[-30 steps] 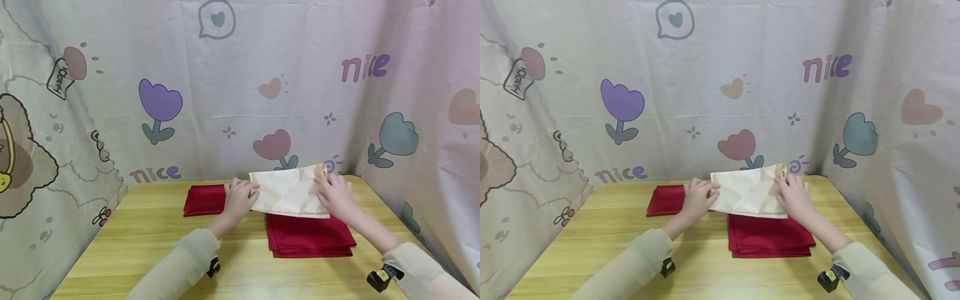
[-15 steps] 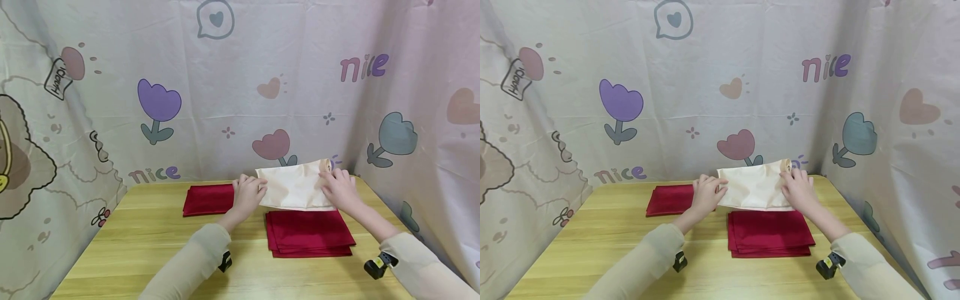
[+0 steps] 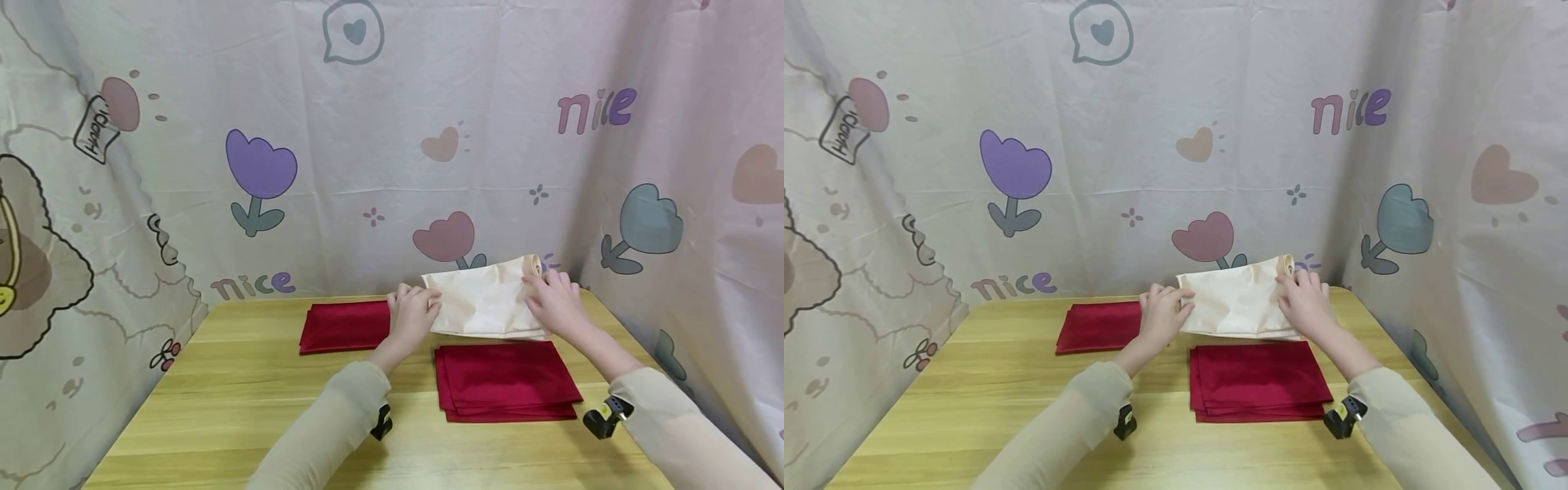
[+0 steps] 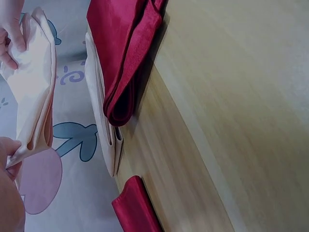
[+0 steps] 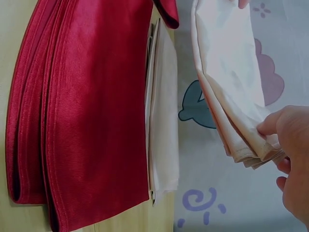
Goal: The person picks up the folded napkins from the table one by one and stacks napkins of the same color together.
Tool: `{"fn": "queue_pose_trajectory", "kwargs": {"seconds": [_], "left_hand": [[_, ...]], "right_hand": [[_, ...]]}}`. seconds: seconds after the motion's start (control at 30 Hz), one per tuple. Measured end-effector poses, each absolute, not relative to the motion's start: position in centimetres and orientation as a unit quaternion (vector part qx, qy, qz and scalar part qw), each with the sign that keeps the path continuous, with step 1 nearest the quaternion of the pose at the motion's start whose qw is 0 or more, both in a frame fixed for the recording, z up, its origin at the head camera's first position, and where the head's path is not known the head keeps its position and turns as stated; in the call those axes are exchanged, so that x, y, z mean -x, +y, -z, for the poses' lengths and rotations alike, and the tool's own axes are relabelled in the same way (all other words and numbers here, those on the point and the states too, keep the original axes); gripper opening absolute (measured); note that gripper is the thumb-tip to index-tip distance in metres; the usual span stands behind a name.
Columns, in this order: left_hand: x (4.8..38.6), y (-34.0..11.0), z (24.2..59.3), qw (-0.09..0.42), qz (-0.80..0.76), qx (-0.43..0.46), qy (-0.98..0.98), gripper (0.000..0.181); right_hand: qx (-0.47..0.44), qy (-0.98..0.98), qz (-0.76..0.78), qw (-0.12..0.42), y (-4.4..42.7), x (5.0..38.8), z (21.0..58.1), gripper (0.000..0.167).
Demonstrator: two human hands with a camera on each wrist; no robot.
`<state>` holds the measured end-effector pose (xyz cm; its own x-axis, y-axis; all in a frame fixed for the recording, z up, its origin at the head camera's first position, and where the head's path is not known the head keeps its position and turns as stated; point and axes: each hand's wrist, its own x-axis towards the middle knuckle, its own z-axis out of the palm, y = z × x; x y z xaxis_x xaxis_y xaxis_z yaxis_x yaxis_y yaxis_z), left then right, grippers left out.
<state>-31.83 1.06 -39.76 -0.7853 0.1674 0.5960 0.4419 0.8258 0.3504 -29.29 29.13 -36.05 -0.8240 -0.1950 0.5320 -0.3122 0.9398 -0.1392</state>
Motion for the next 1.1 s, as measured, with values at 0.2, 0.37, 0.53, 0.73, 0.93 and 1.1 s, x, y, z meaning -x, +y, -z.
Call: {"fn": "queue_pose_trajectory", "kwargs": {"seconds": [0.2, 0.37, 0.53, 0.73, 0.93, 1.1], "left_hand": [[32.4, 1.5, 39.9, 0.283, 0.237, 0.159, -0.916, 0.017], [32.8, 1.9, 40.0, 0.276, 0.236, 0.156, -0.919, 0.017], [33.3, 2.2, 40.3, 0.277, 0.225, 0.159, -0.921, 0.017], [33.8, 2.3, 40.7, 0.289, 0.2, 0.163, -0.922, 0.016], [34.2, 2.4, 41.1, 0.294, 0.191, 0.167, -0.922, 0.016], [34.5, 2.7, 41.4, 0.294, 0.186, 0.162, -0.924, 0.015]], "right_hand": [[-0.129, -0.953, -0.109, 0.253, 29.6, 30.1, 36.4, 0.037], [-0.127, -0.956, -0.109, 0.239, 30.1, 30.7, 36.7, 0.037], [-0.123, -0.959, -0.105, 0.234, 30.4, 31.1, 36.9, 0.038], [-0.121, -0.962, -0.103, 0.224, 30.6, 31.6, 37.2, 0.038], [-0.112, -0.963, -0.105, 0.223, 30.7, 32.0, 37.6, 0.038], [-0.111, -0.963, -0.106, 0.222, 30.7, 32.2, 38.0, 0.039]]}}
